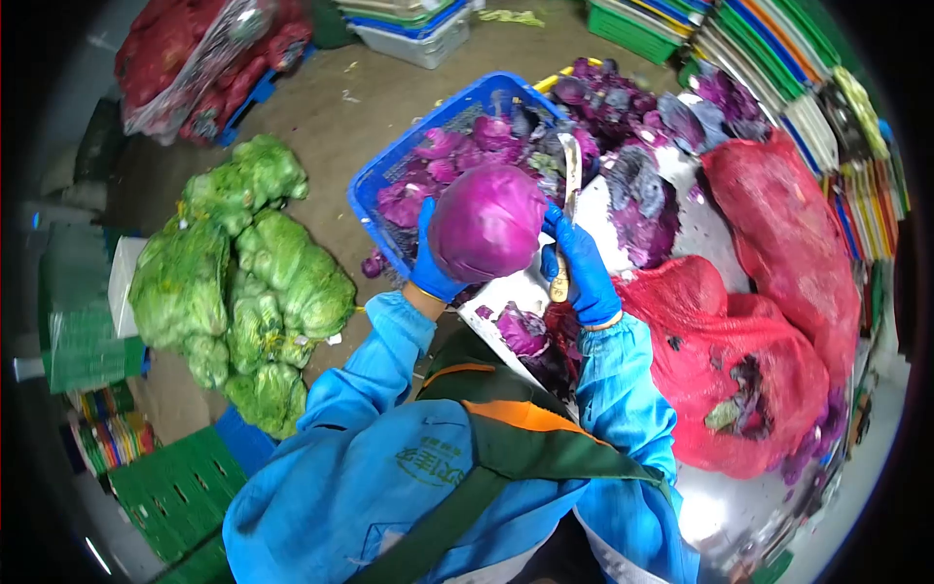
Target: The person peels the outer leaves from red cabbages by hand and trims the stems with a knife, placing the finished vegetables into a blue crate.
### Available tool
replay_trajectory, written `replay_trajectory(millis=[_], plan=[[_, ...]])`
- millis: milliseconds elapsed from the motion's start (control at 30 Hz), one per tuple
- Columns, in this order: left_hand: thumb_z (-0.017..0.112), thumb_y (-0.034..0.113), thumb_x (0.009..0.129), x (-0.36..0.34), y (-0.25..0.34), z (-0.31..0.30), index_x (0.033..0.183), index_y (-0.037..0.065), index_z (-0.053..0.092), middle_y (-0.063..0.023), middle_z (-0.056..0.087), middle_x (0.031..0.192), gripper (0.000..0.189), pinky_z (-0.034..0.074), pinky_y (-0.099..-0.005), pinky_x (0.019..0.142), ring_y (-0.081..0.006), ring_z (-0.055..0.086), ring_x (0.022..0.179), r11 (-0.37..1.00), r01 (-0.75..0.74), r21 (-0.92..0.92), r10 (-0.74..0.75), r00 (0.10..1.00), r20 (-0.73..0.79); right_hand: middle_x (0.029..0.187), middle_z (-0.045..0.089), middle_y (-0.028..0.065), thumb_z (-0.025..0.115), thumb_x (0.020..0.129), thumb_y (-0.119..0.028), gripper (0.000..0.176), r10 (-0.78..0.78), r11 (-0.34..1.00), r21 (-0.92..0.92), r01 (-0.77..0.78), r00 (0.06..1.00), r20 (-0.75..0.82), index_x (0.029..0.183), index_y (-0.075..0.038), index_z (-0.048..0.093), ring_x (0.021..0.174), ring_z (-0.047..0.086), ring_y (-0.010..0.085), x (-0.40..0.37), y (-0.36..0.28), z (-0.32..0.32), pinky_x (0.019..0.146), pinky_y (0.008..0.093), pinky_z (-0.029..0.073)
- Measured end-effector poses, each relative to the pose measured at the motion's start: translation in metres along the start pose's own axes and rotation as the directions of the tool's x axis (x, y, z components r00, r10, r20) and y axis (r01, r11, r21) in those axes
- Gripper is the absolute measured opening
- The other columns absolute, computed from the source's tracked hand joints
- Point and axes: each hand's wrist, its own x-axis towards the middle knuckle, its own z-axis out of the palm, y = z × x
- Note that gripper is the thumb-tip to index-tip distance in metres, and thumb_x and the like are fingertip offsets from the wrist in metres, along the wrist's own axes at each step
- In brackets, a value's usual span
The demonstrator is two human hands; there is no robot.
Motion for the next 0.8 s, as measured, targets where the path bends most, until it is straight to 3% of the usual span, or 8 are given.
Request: replay_trajectory(millis=[133, 200, 400, 467, 567, 633, 733, 800], plan=[[0.068, 0.042, 0.079, 0.017, -0.012, 0.026, 0.142, 0.006, 0.036, -0.0137, 0.041, 0.143, 0.080, 0.033, -0.0430, 0.110, -0.0283, 0.043, 0.129, 0.916, 0.121, 0.383, -0.060, 0.984, -0.168, 0.070, 0.054, 0.0002, 0.056, 0.095, -0.034, 0.025, 0.052, 0.956, 0.295, 0.003, 0.983, -0.178, 0.103, -0.011, 0.057, 0.054, 0.050, 0.0096, -0.042, 0.012, -0.024, 0.050, 0.0227, 0.042], [0.077, 0.035, 0.071, 0.032, -0.025, 0.051, 0.144, 0.005, 0.034, -0.0124, 0.040, 0.144, 0.089, 0.029, -0.0414, 0.112, -0.0266, 0.040, 0.132, 0.667, -0.098, 0.739, -0.039, 0.985, 0.166, 0.072, 0.056, 0.0019, 0.053, 0.096, -0.034, 0.027, 0.050, 0.879, 0.477, 0.021, 0.989, -0.136, 0.102, -0.009, 0.057, 0.059, 0.051, 0.0109, -0.069, 0.029, -0.045, 0.053, 0.0246, 0.043], [0.083, 0.032, 0.065, 0.050, -0.095, 0.076, 0.146, 0.005, 0.029, -0.0088, 0.035, 0.147, 0.101, 0.023, -0.0381, 0.114, -0.0237, 0.033, 0.136, 0.529, -0.162, 0.833, -0.115, 0.959, 0.259, 0.077, 0.055, 0.0017, 0.050, 0.097, -0.037, 0.033, -0.269, 0.857, 0.366, 0.363, 0.921, -0.283, 0.111, -0.007, 0.054, 0.057, 0.047, 0.0112, -0.155, 0.028, -0.056, 0.052, 0.0246, 0.040], [0.080, 0.037, 0.071, 0.051, -0.127, 0.074, 0.145, 0.005, 0.030, -0.0084, 0.036, 0.147, 0.095, 0.031, -0.0385, 0.112, -0.0258, 0.038, 0.133, 0.627, -0.079, 0.775, -0.129, 0.971, 0.203, 0.095, 0.062, 0.0035, 0.053, 0.094, -0.036, 0.054, -0.284, 0.909, 0.151, 0.389, 0.842, -0.458, 0.136, -0.003, 0.041, 0.054, 0.044, 0.0062, -0.194, 0.004, -0.045, 0.049, 0.0225, 0.037], [0.054, 0.053, 0.088, 0.043, -0.179, 0.049, 0.147, 0.013, 0.028, -0.0109, 0.033, 0.148, 0.075, 0.029, -0.0516, 0.111, -0.0312, 0.035, 0.135, 0.863, 0.430, 0.265, -0.460, 0.886, 0.063, 0.125, 0.059, 0.0162, 0.047, 0.096, -0.042, 0.067, -0.439, 0.838, 0.118, 0.533, 0.786, -0.435, 0.145, 0.000, 0.028, 0.047, 0.035, -0.0007, -0.262, -0.015, -0.056, 0.046, 0.0166, 0.032], [0.053, 0.060, 0.086, 0.039, -0.233, 0.054, 0.147, 0.017, 0.029, -0.0105, 0.034, 0.148, 0.078, 0.029, -0.0532, 0.111, -0.0312, 0.036, 0.134, 0.799, 0.599, 0.046, -0.594, 0.778, 0.205, 0.120, 0.062, 0.0166, 0.047, 0.096, -0.041, 0.069, -0.507, 0.764, 0.077, 0.641, 0.669, -0.543, 0.144, 0.004, 0.027, 0.048, 0.037, -0.0001, -0.303, -0.021, -0.069, 0.044, 0.0164, 0.031], [0.038, 0.072, 0.085, 0.029, -0.315, 0.068, 0.148, 0.022, 0.024, -0.0121, 0.027, 0.151, 0.082, 0.029, -0.0582, 0.109, -0.0341, 0.032, 0.136, 0.730, 0.660, 0.177, -0.667, 0.745, -0.030, 0.116, 0.063, 0.0181, 0.049, 0.095, -0.041, 0.066, -0.533, 0.721, -0.101, 0.685, 0.456, -0.713, 0.142, 0.003, 0.033, 0.048, 0.038, -0.0001, -0.365, -0.023, -0.094, 0.044, 0.0161, 0.032], [0.032, 0.076, 0.084, 0.016, -0.363, 0.103, 0.149, 0.023, 0.020, -0.0122, 0.023, 0.153, 0.085, 0.027, -0.0573, 0.111, -0.0346, 0.029, 0.138, 0.526, 0.850, 0.025, -0.849, 0.524, 0.066, 0.114, 0.064, 0.0174, 0.049, 0.095, -0.040, 0.065, -0.532, 0.669, -0.169, 0.723, 0.309, -0.788, 0.141, 0.003, 0.035, 0.049, 0.040, 0.0007, -0.410, -0.012, -0.110, 0.045, 0.0170, 0.033]])
